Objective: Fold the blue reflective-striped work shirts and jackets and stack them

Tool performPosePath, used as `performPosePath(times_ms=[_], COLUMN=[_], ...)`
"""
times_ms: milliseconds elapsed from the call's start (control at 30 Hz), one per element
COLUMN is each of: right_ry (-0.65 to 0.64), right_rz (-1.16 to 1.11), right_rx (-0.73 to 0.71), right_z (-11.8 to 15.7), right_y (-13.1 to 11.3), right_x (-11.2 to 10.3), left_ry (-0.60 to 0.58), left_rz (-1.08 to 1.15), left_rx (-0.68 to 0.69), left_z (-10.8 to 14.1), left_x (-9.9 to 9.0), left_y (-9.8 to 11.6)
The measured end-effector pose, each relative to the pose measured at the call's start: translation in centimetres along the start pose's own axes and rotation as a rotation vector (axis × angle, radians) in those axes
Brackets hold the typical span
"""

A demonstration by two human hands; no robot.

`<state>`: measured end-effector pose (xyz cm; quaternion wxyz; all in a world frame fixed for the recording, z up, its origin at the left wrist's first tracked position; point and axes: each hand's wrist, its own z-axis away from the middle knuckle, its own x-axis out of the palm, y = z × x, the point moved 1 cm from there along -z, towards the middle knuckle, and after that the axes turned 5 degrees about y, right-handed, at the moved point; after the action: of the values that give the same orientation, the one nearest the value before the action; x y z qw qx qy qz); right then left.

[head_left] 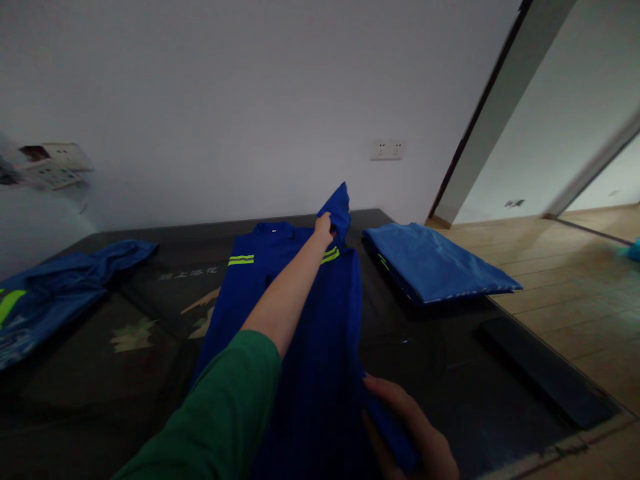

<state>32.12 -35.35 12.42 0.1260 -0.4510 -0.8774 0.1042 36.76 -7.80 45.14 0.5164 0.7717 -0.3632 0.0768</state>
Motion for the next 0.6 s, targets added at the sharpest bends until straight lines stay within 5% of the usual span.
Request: performPosePath(times_ms=[167, 267, 367, 467, 600], right_ry=[-0.338, -0.47, -0.602, -0.688, -0.671], right_rz=[-0.115, -0.016, 0.11, 0.191, 0.228], right_rx=[-0.502, -0.534, -0.488, -0.461, -0.472], right_z=[-0.4, 0.9, 2.6, 3.8, 3.9], right_y=[-2.9, -3.3, -3.5, -3.5, -3.5], right_x=[3.5, 4.9, 6.3, 7.4, 7.5], left_ry=[0.01, 0.086, 0.275, 0.344, 0.307], left_rz=[0.231, 0.233, 0.062, -0.019, -0.09], left_rx=[0.163, 0.222, 0.125, 0.061, 0.055], left_z=[1.7, 3.4, 4.9, 5.5, 5.4], left_x=[-9.5, -16.3, -22.1, -25.3, -25.8], left_y=[6.1, 7.0, 6.5, 6.1, 6.8])
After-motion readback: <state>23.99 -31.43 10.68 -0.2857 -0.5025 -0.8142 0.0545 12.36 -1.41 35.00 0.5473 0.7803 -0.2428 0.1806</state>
